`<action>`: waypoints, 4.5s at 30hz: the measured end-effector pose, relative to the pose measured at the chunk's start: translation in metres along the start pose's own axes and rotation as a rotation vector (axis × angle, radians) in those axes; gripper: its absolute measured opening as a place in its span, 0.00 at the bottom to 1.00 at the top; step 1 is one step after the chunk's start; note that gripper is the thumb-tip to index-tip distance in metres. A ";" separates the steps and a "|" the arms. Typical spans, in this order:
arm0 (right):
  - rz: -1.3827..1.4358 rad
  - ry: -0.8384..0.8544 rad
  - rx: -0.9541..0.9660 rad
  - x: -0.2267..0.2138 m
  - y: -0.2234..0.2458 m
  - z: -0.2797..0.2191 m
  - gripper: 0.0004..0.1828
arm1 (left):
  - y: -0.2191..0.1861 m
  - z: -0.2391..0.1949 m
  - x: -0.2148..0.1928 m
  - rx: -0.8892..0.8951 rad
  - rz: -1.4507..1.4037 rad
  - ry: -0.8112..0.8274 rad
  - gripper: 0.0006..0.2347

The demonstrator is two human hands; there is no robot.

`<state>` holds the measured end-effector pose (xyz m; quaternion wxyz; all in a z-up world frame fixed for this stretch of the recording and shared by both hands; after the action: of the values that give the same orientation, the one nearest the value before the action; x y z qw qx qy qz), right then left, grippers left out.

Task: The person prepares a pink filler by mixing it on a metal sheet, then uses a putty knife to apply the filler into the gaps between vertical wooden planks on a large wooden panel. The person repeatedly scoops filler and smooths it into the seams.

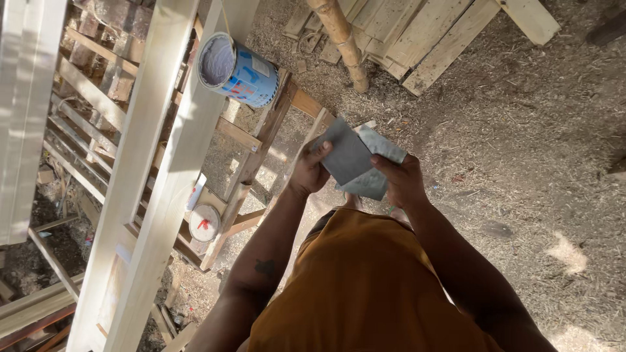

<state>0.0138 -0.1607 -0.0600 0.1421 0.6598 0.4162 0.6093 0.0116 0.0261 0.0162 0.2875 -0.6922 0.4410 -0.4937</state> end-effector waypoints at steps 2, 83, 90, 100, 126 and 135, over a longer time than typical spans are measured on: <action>0.076 -0.054 0.017 0.008 0.009 -0.002 0.14 | 0.010 -0.003 0.000 0.064 0.015 -0.020 0.19; -0.570 0.307 -0.444 0.044 0.135 0.056 0.17 | -0.093 -0.019 -0.025 0.511 0.000 -0.377 0.12; 0.118 0.546 0.091 0.103 0.102 0.076 0.12 | -0.088 -0.036 -0.049 0.667 0.074 -0.501 0.11; -0.620 0.304 0.145 0.154 0.004 0.097 0.13 | -0.092 -0.049 -0.089 0.745 -0.103 -0.528 0.09; -0.083 0.558 0.734 0.296 -0.127 0.064 0.30 | -0.160 -0.113 -0.199 0.760 0.678 -0.298 0.08; -0.422 0.313 0.127 0.270 -0.101 0.054 0.28 | -0.101 -0.087 -0.250 0.496 -0.085 -0.481 0.08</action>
<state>0.0018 0.1135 0.0435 0.1582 0.4640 0.5987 0.6334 -0.0680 0.2977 0.0233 0.5219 -0.7156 0.1978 -0.4201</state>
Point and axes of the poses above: each hand's wrist, its own z-axis towards the middle knuckle, its own x-axis out of the palm, y = z × x, the point moved 5 cm from there along z, towards the middle knuckle, and after that the axes turned 1 degree about y, right-handed, at the moved point
